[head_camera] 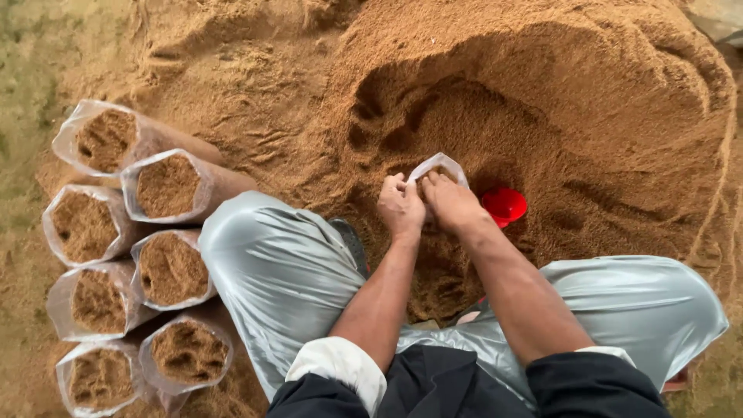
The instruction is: Filling small plastic bags with agricultural substrate using a hand scoop
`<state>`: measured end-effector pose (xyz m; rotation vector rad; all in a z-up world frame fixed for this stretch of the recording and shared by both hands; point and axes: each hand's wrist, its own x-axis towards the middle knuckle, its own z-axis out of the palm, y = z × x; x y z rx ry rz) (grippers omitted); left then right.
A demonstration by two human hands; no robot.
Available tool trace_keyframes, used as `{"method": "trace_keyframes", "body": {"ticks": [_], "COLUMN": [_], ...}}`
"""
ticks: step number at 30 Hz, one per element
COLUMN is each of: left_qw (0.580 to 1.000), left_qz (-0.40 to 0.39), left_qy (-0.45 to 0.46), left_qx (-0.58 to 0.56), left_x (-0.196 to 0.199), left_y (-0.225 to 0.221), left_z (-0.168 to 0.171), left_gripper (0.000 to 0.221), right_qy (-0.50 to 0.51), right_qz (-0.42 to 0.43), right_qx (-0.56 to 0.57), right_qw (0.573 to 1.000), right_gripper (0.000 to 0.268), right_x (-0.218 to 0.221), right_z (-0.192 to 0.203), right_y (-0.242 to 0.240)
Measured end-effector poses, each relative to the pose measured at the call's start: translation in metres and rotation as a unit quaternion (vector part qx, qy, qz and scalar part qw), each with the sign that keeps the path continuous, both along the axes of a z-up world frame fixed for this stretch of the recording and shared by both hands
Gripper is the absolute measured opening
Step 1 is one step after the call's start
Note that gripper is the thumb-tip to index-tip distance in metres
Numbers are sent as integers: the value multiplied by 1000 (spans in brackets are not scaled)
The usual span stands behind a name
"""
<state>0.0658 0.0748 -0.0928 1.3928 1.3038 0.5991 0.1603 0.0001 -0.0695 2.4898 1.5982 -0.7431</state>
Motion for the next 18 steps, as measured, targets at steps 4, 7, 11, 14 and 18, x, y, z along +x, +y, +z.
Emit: {"method": "trace_keyframes", "body": {"ticks": [4, 7, 11, 14, 18], "left_qw": [996, 990, 998, 999, 995], "left_qz": [38, -14, 19, 13, -7], "left_qy": [70, 103, 22, -4, -57], "left_qx": [-43, -91, -57, -50, -76], "left_x": [-8, -7, 0, 1, -3], "left_y": [-12, -22, -7, -7, -4], "left_z": [-60, -61, 7, 11, 13], "left_gripper": [29, 24, 10, 9, 9], "right_qy": [21, -157, -146, -68, 0], "right_qz": [-88, -53, -42, -18, 31], "right_qx": [-23, 14, 20, 17, 38], "right_qw": [996, 986, 988, 997, 999], "right_gripper": [38, 15, 11, 16, 42], "right_x": [-14, -18, -34, -29, -20], "right_z": [16, -7, 1, 1, 3], "right_y": [-11, -27, -30, -31, -19]}}
